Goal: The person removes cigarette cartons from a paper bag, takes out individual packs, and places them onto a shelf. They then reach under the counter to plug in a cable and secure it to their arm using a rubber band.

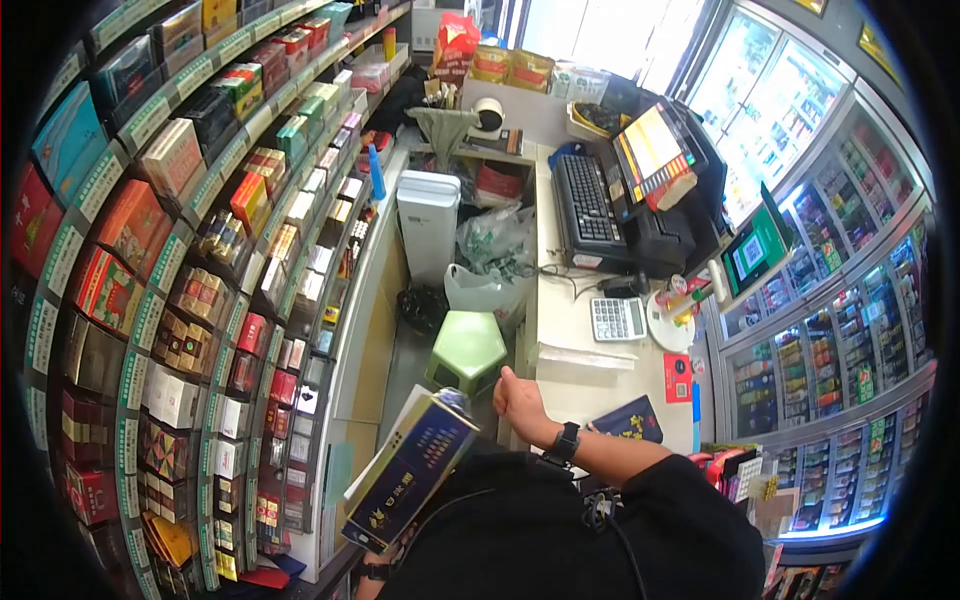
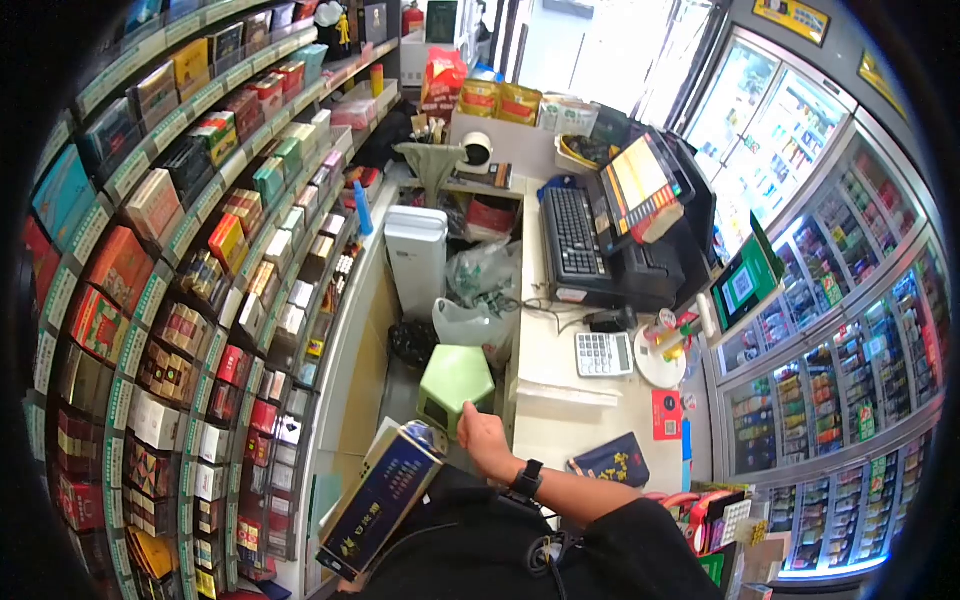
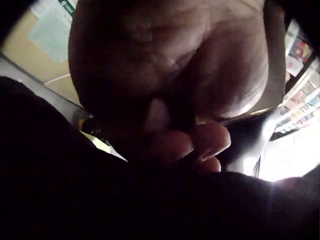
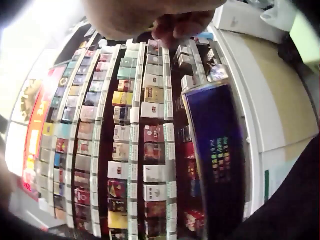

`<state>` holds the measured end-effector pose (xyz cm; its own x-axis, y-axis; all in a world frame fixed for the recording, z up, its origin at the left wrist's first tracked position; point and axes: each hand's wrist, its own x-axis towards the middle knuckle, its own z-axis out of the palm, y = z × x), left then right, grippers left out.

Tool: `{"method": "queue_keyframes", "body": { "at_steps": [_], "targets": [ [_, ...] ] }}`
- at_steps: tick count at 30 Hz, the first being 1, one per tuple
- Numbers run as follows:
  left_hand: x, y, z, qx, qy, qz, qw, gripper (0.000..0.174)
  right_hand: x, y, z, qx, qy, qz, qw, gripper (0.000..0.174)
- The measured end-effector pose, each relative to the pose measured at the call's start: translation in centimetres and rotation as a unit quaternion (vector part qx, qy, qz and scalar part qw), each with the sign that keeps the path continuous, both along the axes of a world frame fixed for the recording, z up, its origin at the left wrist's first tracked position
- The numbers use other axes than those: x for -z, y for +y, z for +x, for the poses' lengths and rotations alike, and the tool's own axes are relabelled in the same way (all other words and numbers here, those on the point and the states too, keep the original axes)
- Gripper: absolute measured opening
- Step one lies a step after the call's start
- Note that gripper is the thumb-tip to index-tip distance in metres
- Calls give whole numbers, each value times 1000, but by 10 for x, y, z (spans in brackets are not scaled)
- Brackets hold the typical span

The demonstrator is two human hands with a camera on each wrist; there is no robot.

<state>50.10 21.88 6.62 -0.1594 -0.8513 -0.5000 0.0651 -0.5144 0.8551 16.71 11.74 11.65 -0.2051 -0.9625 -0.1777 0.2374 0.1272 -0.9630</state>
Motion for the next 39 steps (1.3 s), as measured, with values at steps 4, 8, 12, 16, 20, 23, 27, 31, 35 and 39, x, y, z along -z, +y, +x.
{"method": "queue_keyframes", "body": {
  "at_steps": [4,8,12,16,20,23,27,31,35,39],
  "targets": [
    [0,-1,1,1,-14,-20,1000,30,6,2,-6,-130,101,63,984,32],
    [-11,-19,-1,50,-94,-169,980,29,-4,0,11,-215,-22,164,963,84],
    [-60,-52,-20,167,-329,-517,772,40,-25,-25,8,-155,-206,107,960,92],
    [-67,-70,-36,152,-316,-549,759,50,-66,-62,0,-161,-182,-33,969,54],
    [-65,-80,-42,152,-316,-624,698,55,-88,-85,-1,-114,-191,-36,974,35],
    [-56,-79,-49,140,-330,-625,693,60,-82,-85,-5,-184,-48,-128,973,44],
    [-75,-88,-61,282,-363,-591,663,67,-48,-77,-2,-169,27,-183,968,42],
    [-105,-103,-58,172,-270,-547,773,58,-98,-64,22,-136,367,-193,900,25],
    [-169,-133,-53,75,-226,-566,789,50,-124,-38,50,-208,460,-246,827,22],
    [-161,-137,-57,133,-238,-523,808,42,-119,-34,65,-240,482,-290,792,24]
  ]
}}
